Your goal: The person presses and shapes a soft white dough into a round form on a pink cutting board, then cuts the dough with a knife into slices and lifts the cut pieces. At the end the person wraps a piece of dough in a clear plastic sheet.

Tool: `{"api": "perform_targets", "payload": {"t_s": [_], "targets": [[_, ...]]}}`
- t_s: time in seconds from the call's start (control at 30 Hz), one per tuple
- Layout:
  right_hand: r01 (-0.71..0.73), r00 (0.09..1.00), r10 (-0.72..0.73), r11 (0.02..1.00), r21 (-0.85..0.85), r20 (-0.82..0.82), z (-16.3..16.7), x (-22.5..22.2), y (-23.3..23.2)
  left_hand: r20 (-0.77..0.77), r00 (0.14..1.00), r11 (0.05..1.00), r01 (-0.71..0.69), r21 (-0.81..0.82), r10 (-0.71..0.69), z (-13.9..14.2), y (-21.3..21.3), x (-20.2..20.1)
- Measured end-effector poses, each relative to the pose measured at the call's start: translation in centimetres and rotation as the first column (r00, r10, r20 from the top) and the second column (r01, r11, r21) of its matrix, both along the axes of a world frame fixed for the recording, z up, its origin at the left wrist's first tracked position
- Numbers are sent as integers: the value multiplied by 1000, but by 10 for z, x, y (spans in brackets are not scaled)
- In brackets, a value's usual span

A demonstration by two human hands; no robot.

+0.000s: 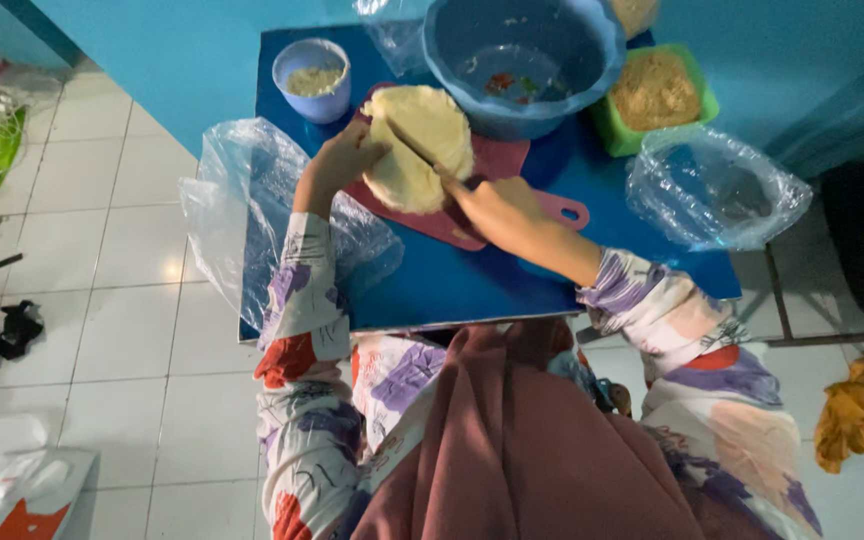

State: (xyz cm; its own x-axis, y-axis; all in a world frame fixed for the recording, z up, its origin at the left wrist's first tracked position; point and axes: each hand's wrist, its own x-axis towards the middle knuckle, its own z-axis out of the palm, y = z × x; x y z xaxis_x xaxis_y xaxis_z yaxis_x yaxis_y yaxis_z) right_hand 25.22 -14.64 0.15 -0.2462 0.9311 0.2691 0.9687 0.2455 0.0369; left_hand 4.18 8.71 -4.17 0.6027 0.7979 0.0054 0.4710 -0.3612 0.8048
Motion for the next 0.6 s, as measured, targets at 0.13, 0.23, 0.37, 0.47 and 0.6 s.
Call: {"api": "perform_targets", "payload": {"t_s": [0.13,0.23,0.37,0.47,0.6], "targets": [[-59,998,58,998,28,24,12,0,-11,192,976,951,149,-270,-99,0,3,-8],[-50,993,57,996,-69,105,36,7,-28,242,960,890,231,-394,-142,13,12,-22],[-3,981,46,976,-218,190,60,3,-62,201,969,804,231,-548,-142,35,7,-42],[19,996,-5,986,-166,87,76,5,-72,174,981,725,177,-665,-79,45,4,-48],[55,998,-57,987,-152,-9,78,1,-69,183,979,773,180,-609,-85,40,6,-50]]}}
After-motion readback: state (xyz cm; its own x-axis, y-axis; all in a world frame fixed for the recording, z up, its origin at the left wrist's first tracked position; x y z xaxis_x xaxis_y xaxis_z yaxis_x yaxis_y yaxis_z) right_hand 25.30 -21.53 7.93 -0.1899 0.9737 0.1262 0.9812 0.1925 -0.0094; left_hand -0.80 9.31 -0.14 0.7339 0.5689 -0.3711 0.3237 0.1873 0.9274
